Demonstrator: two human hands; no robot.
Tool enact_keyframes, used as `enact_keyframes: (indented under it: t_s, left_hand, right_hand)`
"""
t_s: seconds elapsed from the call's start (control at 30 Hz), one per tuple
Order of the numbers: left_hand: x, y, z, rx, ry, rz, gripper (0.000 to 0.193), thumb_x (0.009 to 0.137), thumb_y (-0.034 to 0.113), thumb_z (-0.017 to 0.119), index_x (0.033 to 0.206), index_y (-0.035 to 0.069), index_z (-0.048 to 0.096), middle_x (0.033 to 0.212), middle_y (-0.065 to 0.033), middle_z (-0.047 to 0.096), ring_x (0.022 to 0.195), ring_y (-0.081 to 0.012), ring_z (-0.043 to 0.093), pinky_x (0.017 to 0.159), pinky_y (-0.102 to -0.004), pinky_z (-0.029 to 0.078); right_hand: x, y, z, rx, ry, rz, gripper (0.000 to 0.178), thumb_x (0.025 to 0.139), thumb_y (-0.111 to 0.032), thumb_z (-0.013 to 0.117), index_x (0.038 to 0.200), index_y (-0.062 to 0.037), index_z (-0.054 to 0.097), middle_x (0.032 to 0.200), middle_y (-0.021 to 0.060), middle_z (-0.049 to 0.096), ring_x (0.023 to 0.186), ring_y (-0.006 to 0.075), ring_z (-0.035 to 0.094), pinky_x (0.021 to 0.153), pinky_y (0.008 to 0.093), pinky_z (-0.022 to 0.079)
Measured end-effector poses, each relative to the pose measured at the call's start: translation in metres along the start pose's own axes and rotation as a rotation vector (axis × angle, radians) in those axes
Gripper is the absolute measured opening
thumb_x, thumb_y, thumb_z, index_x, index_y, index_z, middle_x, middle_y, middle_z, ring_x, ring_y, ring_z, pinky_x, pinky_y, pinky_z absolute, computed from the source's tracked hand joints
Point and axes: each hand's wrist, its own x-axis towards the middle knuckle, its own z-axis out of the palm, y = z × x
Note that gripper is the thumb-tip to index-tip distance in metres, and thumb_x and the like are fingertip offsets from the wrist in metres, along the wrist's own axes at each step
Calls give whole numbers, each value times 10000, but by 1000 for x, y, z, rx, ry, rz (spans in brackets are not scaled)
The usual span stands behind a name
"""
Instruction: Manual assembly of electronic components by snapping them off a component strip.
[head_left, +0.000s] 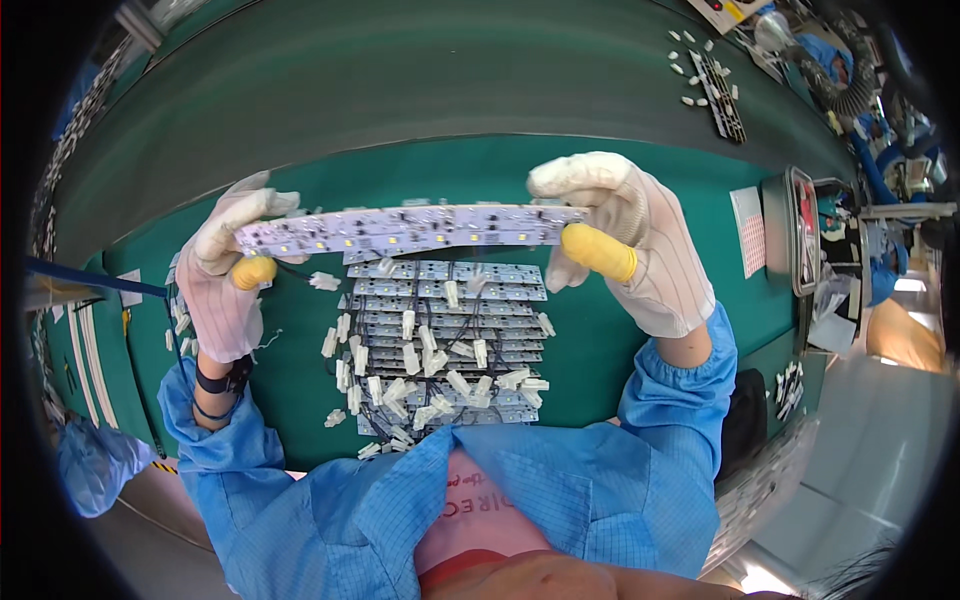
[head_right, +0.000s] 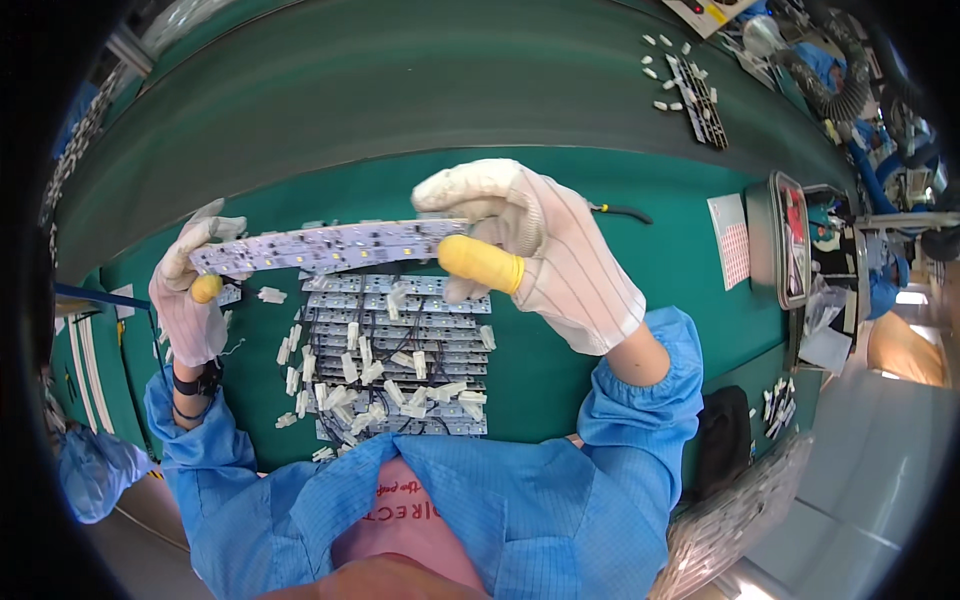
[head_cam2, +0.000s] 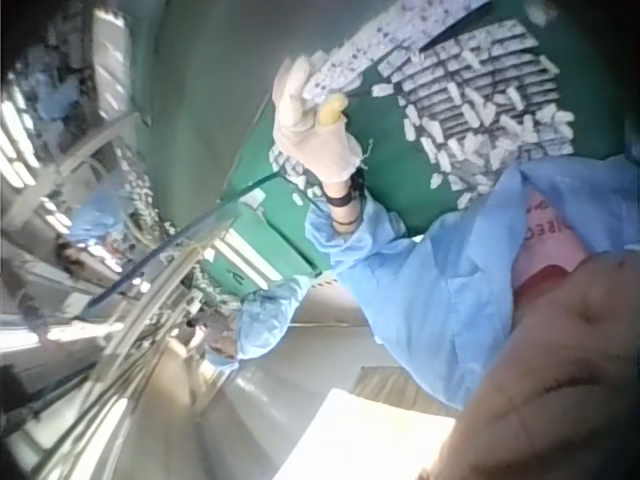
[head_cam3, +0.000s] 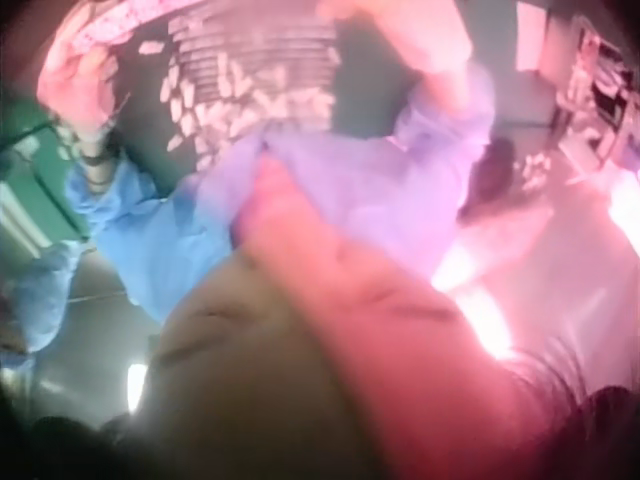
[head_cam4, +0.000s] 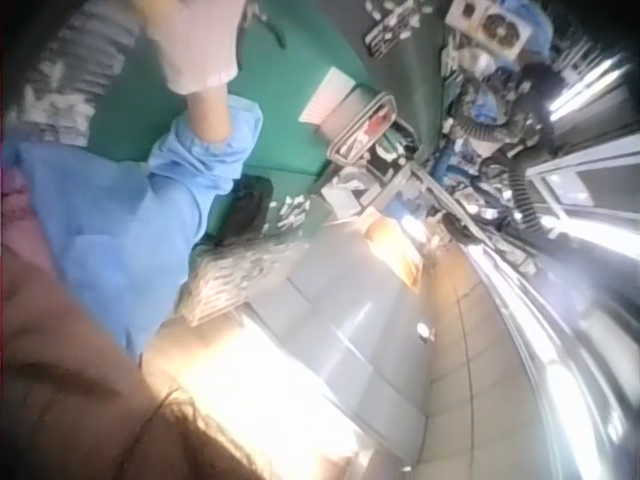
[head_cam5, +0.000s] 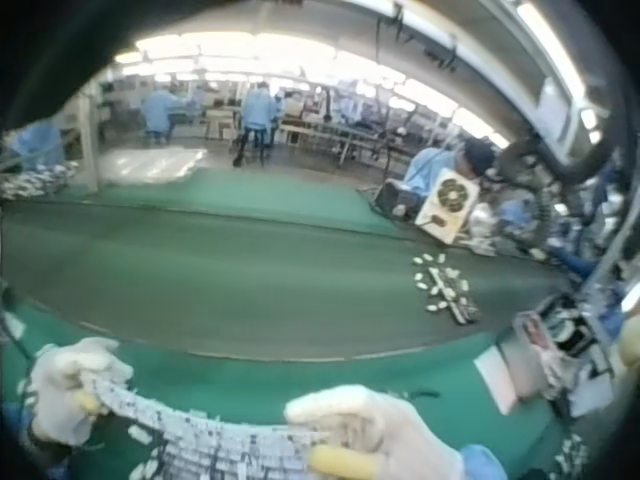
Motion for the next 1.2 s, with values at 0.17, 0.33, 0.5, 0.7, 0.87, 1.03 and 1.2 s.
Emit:
enact_keyframes:
  t_s: [0.17, 0.33, 0.5, 0.7, 0.87, 1.03, 1.2]
  left_hand:
    - [-5, 4, 1, -95, 66, -394, 629, 828, 430, 710, 1282, 17, 572, 1146, -148, 657, 882, -170, 668, 832, -273, 521]
    - [-3, -2, -1, -20, 37, -17, 485, 824, 345, 716, 1195, 46, 622, 1100, -152, 670, 1009, -244, 639, 994, -410, 452]
    - [2, -1, -6, 61, -65, 151, 432, 899, 332, 647, 1230, 63, 579, 1079, -162, 668, 1126, -346, 579, 1067, -524, 365]
    - [-3, 4, -4, 32, -19, -16, 457, 844, 314, 692, 1194, 30, 616, 1007, -119, 694, 930, -209, 665, 1098, -515, 328]
    - [0, 8, 0, 70, -1, -50, 508, 856, 359, 677, 1222, 14, 603, 960, -115, 708, 958, -202, 660, 1099, -476, 340]
    - [0, 11, 1, -60, 4, -350, 611, 871, 474, 635, 1265, 9, 579, 928, -116, 725, 998, -164, 648, 1083, -374, 352]
    - [2, 5, -2, -15, -113, -353, 644, 898, 501, 589, 1291, -8, 551, 909, -125, 726, 965, -151, 660, 1048, -346, 382]
  right_hand:
    - [0, -4, -14, -47, -207, 7, 429, 913, -200, 655, 1245, 20, 496, 1158, 156, 582, 839, 168, 665, 693, 266, 567]
    - [-2, 1, -11, -88, -87, -30, 411, 896, -234, 677, 1196, 9, 537, 1066, 123, 626, 730, 160, 666, 667, 272, 551]
    - [-2, -3, -7, -87, -56, 11, 401, 879, -215, 696, 1181, 8, 556, 1040, 119, 629, 724, 158, 663, 654, 265, 552]
    - [-2, 3, -5, -64, 1, -26, 498, 844, -278, 733, 1180, 37, 543, 926, 105, 647, 629, 123, 650, 506, 196, 482]
    - [-3, 3, -5, -90, -5, -36, 509, 862, -303, 714, 1187, 46, 535, 907, 112, 656, 627, 123, 647, 508, 198, 480]
    - [-2, 4, -6, -56, -39, -35, 560, 869, -361, 701, 1209, 46, 520, 894, 122, 658, 641, 125, 648, 537, 207, 489]
    - [1, 1, -6, -9, -70, -19, 626, 858, -424, 698, 1233, 39, 507, 915, 134, 655, 664, 130, 650, 552, 208, 485]
